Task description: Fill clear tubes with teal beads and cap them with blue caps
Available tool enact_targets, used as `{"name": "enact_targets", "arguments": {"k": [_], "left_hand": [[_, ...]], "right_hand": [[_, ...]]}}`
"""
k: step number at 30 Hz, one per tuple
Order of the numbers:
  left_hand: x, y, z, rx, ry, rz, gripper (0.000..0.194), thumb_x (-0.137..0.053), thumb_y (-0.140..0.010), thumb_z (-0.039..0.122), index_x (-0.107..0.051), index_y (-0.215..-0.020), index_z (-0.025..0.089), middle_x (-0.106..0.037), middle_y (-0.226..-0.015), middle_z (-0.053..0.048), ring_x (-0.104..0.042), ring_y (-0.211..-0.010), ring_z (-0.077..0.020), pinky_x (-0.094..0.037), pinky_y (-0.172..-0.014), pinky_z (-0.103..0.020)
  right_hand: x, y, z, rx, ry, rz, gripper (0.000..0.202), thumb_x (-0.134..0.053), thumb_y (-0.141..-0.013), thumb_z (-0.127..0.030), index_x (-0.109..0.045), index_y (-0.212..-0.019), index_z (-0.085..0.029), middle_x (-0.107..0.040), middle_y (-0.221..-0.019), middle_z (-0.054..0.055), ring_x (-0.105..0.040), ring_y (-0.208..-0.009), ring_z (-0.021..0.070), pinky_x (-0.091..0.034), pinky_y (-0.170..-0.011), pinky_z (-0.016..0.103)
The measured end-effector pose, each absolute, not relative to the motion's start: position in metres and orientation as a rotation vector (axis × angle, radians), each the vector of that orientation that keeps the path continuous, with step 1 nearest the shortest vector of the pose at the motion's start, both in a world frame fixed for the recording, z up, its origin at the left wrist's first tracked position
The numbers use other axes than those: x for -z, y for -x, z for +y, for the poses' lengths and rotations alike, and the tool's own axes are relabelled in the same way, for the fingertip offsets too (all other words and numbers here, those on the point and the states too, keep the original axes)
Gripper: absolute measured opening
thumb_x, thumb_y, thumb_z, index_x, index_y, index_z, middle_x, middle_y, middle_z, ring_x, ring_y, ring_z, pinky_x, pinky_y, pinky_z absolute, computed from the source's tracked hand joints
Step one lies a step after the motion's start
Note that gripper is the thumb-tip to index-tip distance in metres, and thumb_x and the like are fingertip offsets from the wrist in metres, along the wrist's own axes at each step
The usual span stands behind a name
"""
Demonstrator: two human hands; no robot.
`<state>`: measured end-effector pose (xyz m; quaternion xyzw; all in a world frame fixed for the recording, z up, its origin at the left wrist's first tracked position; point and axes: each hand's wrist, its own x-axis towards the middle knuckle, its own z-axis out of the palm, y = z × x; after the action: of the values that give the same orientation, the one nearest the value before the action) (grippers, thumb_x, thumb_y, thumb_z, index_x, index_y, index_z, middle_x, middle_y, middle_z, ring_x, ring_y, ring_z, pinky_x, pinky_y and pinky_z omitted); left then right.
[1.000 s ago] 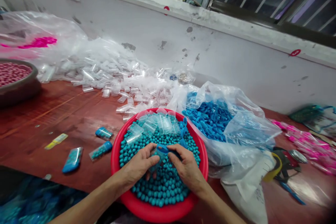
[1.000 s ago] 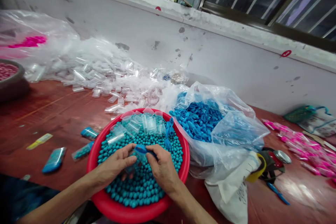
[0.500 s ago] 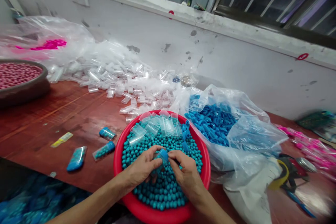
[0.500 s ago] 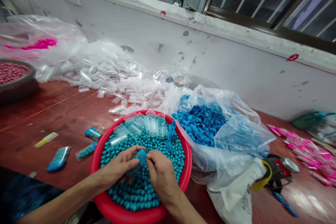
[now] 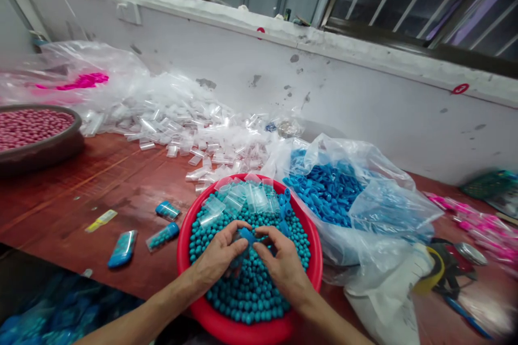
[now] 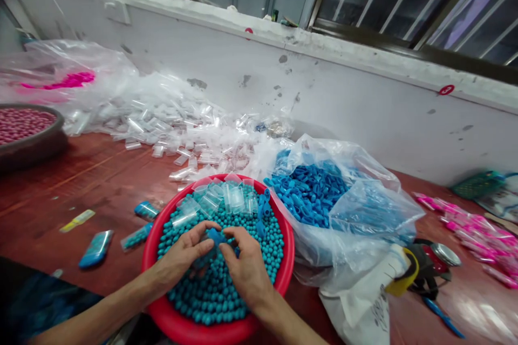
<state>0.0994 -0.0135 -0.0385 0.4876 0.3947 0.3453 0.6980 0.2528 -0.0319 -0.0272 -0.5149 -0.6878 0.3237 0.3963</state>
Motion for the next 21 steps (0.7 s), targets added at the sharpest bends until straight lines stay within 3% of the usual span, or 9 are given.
{"name": "enact_targets", "arguments": {"k": [3, 6, 9, 13, 17, 21], "left_hand": [[0.039, -0.099, -0.013, -0.760, -1.080, 0.857, 0.037, -0.052, -0.075, 0.042, -0.040, -0.103, 0.020, -0.051, -0.062, 0.005, -0.049, -0.036, -0.0059, -0.028, -0.030, -0.013], [0.040, -0.098, -0.013, -0.751, -1.091, 0.849, 0.038, -0.051, -0.076, 0.043, -0.039, -0.103, 0.019, -0.052, -0.062, 0.005, -0.050, -0.036, -0.0062, -0.028, -0.030, -0.012], [0.039, -0.098, -0.011, -0.744, -1.136, 0.877, 0.037, -0.050, -0.076, 0.043, -0.040, -0.102, 0.020, -0.049, -0.059, 0.006, -0.048, -0.036, -0.0060, -0.029, -0.030, -0.012], [0.036, -0.099, -0.011, -0.699, -1.191, 0.883, 0.033, -0.047, -0.078, 0.040, -0.041, -0.103, 0.019, -0.045, -0.054, 0.008, -0.043, -0.034, -0.0051, -0.030, -0.030, -0.013], [0.037, -0.099, -0.016, -0.789, -1.189, 0.934, 0.043, -0.047, -0.079, 0.036, -0.036, -0.117, 0.020, -0.040, -0.058, 0.009, -0.038, -0.036, -0.0043, -0.034, -0.034, -0.015], [0.039, -0.098, -0.018, -0.820, -1.232, 0.943, 0.049, -0.047, -0.080, 0.032, -0.033, -0.125, 0.021, -0.040, -0.061, 0.007, -0.039, -0.042, -0.0056, -0.035, -0.040, -0.017]], "right_hand": [[0.019, -0.264, -0.025, -1.267, 1.413, -1.552, 0.013, -0.057, -0.073, -0.029, -0.052, -0.078, -0.018, -0.050, -0.059, -0.006, -0.049, -0.045, 0.0087, -0.040, -0.038, 0.018], [0.012, -0.269, -0.019, -1.424, 1.410, -1.441, 0.017, -0.057, -0.072, -0.033, -0.049, -0.072, -0.018, -0.039, -0.044, -0.010, -0.036, -0.032, 0.0051, -0.029, -0.030, 0.016], [0.009, -0.269, -0.015, -1.396, 1.382, -1.424, 0.018, -0.057, -0.072, -0.031, -0.051, -0.082, -0.017, -0.041, -0.045, -0.010, -0.040, -0.035, 0.0061, -0.035, -0.035, 0.017], [0.011, -0.261, -0.013, -1.274, 1.331, -1.466, 0.038, -0.056, -0.074, -0.027, -0.044, -0.108, -0.019, -0.052, -0.065, -0.005, -0.051, -0.048, 0.0091, -0.043, -0.043, 0.021], [0.013, -0.256, -0.019, -0.809, 1.314, -1.888, 0.020, -0.046, -0.083, -0.023, -0.053, -0.101, -0.018, -0.061, -0.088, 0.004, -0.059, -0.079, 0.0163, -0.046, -0.072, 0.029], [0.014, -0.254, -0.031, -0.727, 1.317, -2.175, 0.037, -0.049, -0.083, -0.029, -0.044, -0.117, -0.016, -0.056, -0.109, 0.011, -0.055, -0.098, 0.0222, -0.044, -0.083, 0.034]]}}
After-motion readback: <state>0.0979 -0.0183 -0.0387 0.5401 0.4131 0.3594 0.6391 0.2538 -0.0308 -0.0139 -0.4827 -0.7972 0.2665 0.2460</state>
